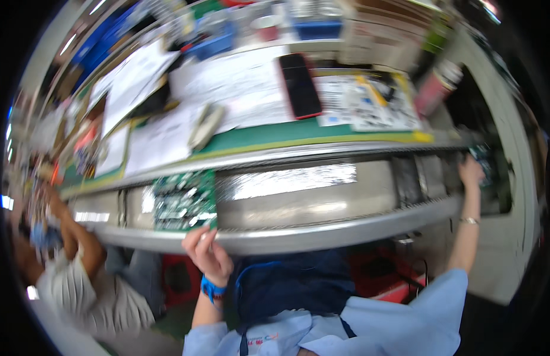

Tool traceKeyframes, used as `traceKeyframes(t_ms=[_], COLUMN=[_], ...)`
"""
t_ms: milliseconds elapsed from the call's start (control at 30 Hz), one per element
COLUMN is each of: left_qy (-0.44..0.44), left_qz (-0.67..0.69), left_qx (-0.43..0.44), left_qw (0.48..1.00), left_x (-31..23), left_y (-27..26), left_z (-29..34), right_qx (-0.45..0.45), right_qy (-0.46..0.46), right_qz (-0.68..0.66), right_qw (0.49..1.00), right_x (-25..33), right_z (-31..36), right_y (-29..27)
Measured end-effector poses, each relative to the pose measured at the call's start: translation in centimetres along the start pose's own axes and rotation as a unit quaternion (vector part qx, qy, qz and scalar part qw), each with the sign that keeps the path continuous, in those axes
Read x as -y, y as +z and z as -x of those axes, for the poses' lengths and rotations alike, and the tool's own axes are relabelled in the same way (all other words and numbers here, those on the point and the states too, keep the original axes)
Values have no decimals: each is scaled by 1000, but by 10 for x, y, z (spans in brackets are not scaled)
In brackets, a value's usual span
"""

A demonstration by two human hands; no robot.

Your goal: The person places a green circuit board onto a conveyor belt and uses their hands to press and adjust components on the board. They then move the board forward along the belt and repeat the process with another board, ensuring components are seated correctly.

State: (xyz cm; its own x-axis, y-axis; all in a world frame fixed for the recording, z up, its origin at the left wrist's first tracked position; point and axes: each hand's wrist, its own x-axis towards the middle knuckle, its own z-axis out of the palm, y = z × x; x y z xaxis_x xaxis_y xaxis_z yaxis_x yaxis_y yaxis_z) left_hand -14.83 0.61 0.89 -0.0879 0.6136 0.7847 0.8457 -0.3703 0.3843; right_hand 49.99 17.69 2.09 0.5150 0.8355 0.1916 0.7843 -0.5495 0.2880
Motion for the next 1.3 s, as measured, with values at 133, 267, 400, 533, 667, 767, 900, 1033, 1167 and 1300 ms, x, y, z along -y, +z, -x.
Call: traceKeyframes(t_ms=[133,267,400,533,667,767,900,1033,1167,1300], left_qy=[-49,-207,-371,-399,-359,-352,-313,-273,-262,-233], left_qz=[-110,-248,-179,-128,-160,-103,-73,-11,-4,-36], left_qx=[-51,-61,-14,40,78,108,177,231,208,162], left_qw=[991,944,911,907,916,924,930,934,942,958], left_x=[37,74,119,127,110,89,56,32,22,19], left_y=[-28,-56,-71,-64,-50,-41,-30,-19,-14,-15], left_z=[-16,-21,-7,-14,-18,-19,-27,-34,-29,-25], right_qx=[74,39,-86,-151,-66,-34,15,-55,-101,-108], right_qy=[17,-38,-91,-225,-314,-369,-498,-572,-599,-609], right_qz=[24,-59,-147,-331,-483,-503,-507,-417,-371,-346], right_qw=[997,997,981,904,815,781,703,704,702,705], right_x=[-46,-54,-16,43,125,187,244,279,297,303], right_z=[-27,-52,-33,-4,49,92,136,157,170,171], right_y=[40,57,9,-42,-102,-137,-167,-171,-173,-169])
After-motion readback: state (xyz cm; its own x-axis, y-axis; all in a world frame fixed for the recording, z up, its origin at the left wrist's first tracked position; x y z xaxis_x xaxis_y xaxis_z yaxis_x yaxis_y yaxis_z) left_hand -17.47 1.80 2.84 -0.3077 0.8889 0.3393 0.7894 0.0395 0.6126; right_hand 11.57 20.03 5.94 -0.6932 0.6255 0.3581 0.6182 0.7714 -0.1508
